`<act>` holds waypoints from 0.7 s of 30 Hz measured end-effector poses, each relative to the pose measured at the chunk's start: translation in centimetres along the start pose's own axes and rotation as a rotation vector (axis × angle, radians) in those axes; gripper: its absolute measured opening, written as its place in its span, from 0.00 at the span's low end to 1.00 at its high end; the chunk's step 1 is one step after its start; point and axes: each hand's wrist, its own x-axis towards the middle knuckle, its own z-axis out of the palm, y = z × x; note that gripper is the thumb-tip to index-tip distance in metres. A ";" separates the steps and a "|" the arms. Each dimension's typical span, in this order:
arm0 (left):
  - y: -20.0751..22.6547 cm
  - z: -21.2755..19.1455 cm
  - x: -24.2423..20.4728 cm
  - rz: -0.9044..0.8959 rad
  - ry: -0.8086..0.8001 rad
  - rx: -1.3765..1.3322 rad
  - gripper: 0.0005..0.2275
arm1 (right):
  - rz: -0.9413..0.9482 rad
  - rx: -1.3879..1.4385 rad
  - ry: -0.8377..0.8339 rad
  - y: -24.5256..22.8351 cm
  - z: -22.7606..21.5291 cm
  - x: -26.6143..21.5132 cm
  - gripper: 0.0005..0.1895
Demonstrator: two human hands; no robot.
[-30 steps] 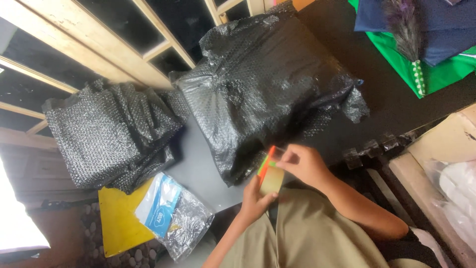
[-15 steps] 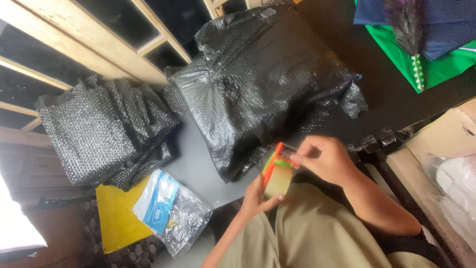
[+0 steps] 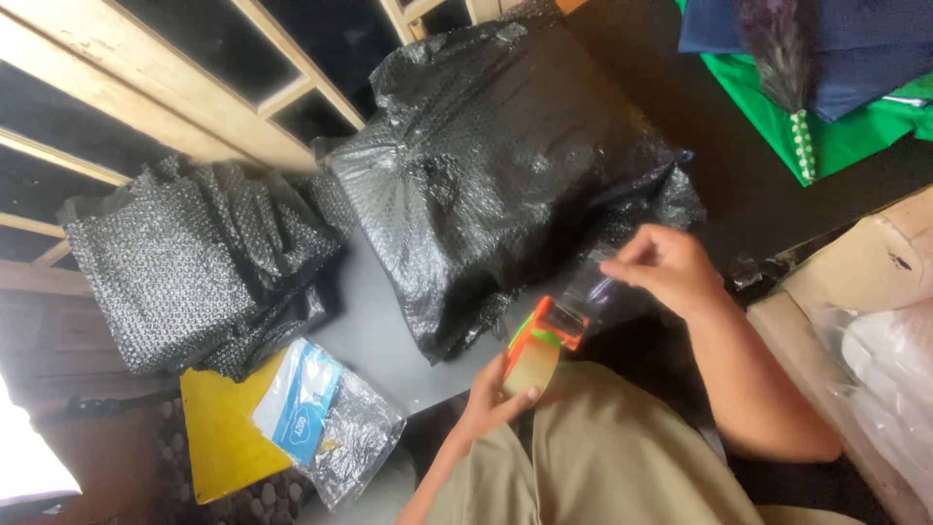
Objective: Wrapping a large soft item in black bubble wrap and securing it with adhesive tape using a dispenser.
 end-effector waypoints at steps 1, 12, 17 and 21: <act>0.4 0.0 0.0 -0.007 -0.005 -0.002 0.19 | 0.008 0.001 0.004 1.2 0.0 0.4 0.09; 2.6 -0.1 -0.5 -0.148 -0.121 -0.263 0.20 | 0.225 0.201 -0.028 6.5 1.6 1.6 0.10; -1.4 0.0 -1.1 -0.101 -0.046 -0.165 0.13 | 0.244 0.233 -0.030 7.6 2.1 1.9 0.12; -1.2 0.2 -1.1 0.007 -0.002 -0.014 0.12 | 0.351 0.048 -0.057 7.4 3.2 2.1 0.13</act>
